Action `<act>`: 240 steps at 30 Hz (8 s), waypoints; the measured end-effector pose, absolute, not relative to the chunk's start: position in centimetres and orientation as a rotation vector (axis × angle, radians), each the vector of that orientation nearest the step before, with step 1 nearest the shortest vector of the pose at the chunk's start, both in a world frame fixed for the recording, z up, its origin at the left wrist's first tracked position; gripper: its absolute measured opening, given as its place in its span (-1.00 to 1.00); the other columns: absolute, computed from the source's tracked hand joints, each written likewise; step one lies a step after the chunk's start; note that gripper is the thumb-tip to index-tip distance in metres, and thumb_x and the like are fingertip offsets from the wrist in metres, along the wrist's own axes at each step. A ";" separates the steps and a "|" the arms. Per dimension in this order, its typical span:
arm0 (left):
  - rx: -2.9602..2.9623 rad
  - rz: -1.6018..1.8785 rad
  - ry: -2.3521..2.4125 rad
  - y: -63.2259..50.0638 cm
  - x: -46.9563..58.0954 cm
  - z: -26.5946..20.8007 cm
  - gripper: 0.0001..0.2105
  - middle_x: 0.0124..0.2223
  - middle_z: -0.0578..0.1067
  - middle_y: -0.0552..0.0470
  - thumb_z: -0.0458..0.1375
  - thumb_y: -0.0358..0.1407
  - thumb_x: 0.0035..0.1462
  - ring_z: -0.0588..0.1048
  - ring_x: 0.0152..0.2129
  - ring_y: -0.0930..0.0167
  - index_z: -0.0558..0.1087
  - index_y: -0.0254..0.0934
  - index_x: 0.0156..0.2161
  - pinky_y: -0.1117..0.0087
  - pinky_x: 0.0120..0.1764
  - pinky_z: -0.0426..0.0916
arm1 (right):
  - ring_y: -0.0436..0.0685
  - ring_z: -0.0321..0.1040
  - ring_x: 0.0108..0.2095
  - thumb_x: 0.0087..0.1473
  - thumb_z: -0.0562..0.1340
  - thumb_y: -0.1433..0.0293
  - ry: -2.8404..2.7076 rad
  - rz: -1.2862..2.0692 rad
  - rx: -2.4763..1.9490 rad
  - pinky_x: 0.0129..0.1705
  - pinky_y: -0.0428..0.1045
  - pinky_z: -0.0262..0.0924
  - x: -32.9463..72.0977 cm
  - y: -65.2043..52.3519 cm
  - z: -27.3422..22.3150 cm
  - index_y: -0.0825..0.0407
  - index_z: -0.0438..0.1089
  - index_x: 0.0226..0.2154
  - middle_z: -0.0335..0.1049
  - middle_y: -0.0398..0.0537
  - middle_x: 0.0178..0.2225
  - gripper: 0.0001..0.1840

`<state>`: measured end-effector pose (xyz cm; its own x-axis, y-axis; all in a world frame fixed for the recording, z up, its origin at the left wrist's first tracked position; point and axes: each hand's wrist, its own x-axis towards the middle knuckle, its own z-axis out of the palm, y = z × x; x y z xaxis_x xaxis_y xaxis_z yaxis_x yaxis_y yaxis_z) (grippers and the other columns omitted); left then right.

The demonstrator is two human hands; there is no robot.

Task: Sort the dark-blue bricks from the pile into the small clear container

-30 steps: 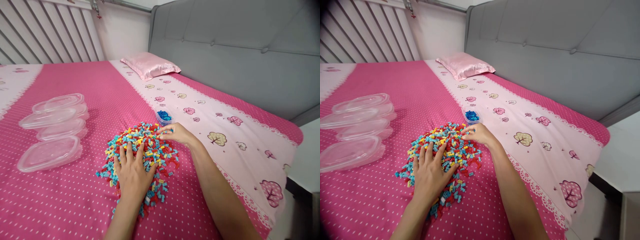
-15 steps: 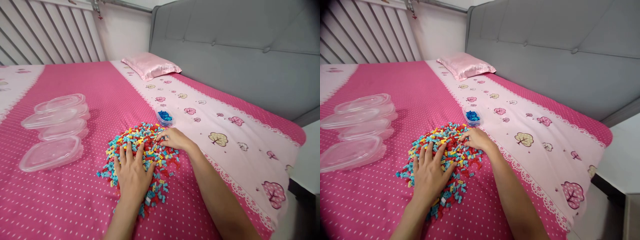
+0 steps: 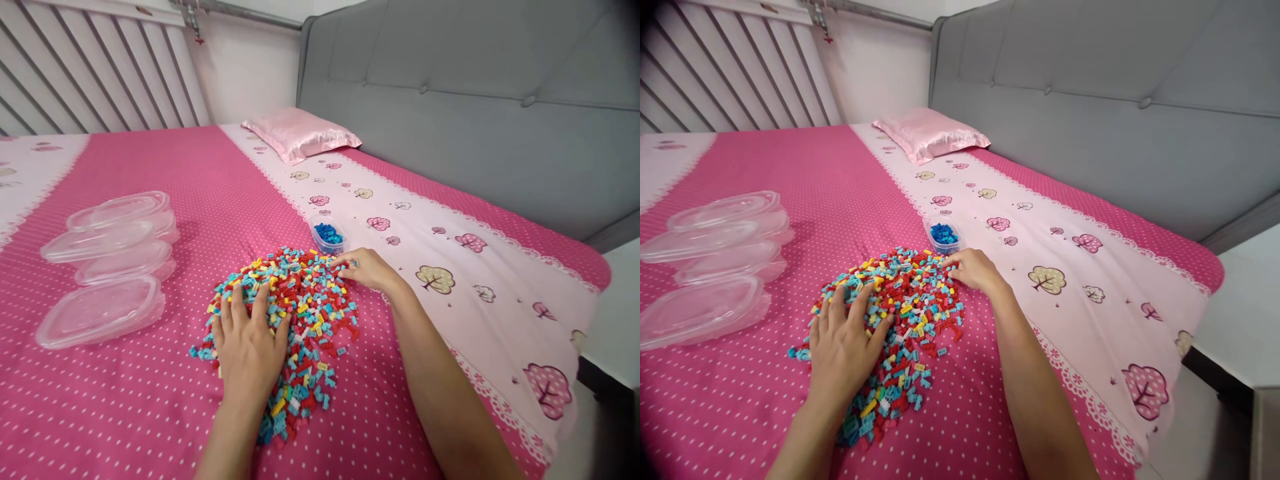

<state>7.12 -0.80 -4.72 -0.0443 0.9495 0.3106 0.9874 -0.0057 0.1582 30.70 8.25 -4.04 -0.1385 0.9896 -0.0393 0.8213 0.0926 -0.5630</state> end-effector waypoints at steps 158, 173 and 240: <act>-2.121 -0.497 -2.155 -0.2 6.2 -5.1 -0.45 0.14 0.21 -0.26 -0.03 -0.03 0.09 0.17 0.07 0.06 0.21 -0.23 0.15 0.01 0.05 0.06 | 0.10 0.32 -0.45 -0.20 0.28 0.43 -2.396 0.621 -1.633 -0.49 -0.07 0.00 21.6 3.7 -1.7 -0.07 0.49 -0.57 0.42 -0.13 -0.55 -0.93; -2.119 -0.511 -2.148 -0.2 6.2 -5.1 -0.46 0.15 0.21 -0.26 -0.01 -0.04 0.08 0.17 0.07 0.06 0.23 -0.23 0.14 0.00 0.04 0.07 | -0.19 -0.11 -0.68 -0.28 0.38 0.39 -0.726 1.878 -0.830 -0.75 -0.24 -0.35 24.2 6.0 -1.3 0.06 0.30 -0.50 0.16 -0.28 -0.58 -0.74; -2.116 -0.491 -2.136 -0.1 6.0 -5.3 -0.45 0.14 0.21 -0.28 -0.02 -0.03 0.08 0.17 0.08 0.04 0.22 -0.23 0.15 0.02 0.05 0.08 | -0.13 0.01 -0.64 -0.20 0.34 0.43 -2.379 1.235 -1.341 -0.54 -0.14 -0.14 24.7 5.7 -2.3 0.05 0.48 -0.35 0.07 -0.35 -0.67 -0.77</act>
